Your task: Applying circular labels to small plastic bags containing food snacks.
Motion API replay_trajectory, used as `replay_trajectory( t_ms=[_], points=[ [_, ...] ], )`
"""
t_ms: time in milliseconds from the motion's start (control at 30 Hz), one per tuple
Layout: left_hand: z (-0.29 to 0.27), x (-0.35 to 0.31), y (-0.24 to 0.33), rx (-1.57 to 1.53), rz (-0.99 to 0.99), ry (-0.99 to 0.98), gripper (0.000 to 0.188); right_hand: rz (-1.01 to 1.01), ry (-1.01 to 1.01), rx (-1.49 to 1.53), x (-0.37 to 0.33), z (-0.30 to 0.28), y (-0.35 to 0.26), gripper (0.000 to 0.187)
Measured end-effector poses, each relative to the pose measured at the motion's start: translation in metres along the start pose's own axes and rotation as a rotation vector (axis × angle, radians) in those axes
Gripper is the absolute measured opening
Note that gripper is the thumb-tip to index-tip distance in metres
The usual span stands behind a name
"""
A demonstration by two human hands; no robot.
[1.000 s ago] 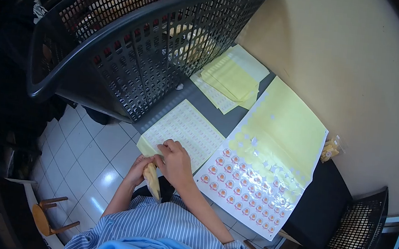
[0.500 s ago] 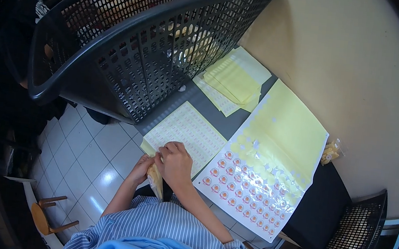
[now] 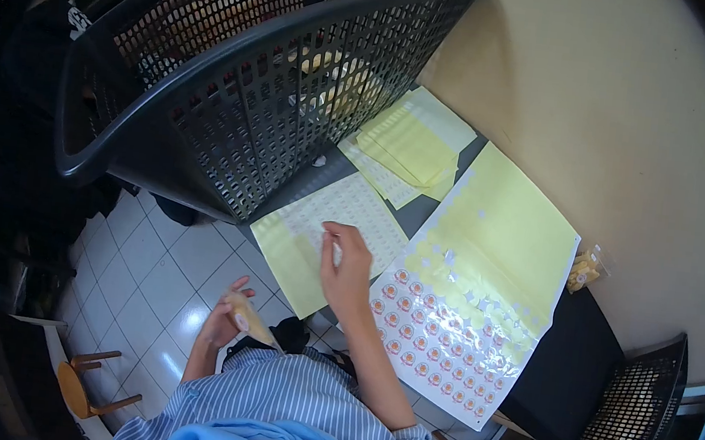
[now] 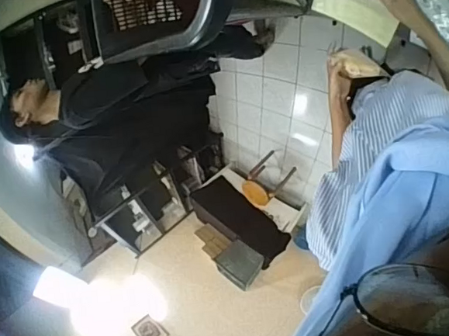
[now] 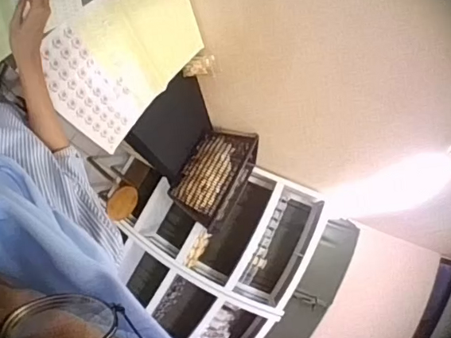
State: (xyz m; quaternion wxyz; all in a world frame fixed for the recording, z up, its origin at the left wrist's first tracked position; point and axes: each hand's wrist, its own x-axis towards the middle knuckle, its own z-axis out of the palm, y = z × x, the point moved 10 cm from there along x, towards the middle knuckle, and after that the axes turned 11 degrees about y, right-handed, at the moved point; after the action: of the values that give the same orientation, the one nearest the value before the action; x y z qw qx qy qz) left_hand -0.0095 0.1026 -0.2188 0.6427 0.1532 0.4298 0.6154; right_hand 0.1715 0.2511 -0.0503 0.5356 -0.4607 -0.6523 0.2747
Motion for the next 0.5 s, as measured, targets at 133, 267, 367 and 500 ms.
replay_trajectory(
  t_ms=[133,267,367,500],
  points=[
    [-0.011,-0.019,0.041,-0.159,0.097,0.118,0.067,0.352,0.129,0.340,-0.005,-0.036,0.024,0.013],
    [0.026,-0.020,0.078,-0.137,0.208,0.032,0.063,0.355,0.215,0.424,-0.007,-0.060,0.016,0.014],
    [0.072,-0.007,0.087,0.038,0.215,-0.053,0.064,0.378,0.264,0.456,-0.010,-0.076,0.010,0.017],
    [0.135,0.014,0.084,0.262,0.101,-0.226,0.060,0.319,0.332,0.451,-0.011,-0.102,-0.002,0.023]
  ],
)
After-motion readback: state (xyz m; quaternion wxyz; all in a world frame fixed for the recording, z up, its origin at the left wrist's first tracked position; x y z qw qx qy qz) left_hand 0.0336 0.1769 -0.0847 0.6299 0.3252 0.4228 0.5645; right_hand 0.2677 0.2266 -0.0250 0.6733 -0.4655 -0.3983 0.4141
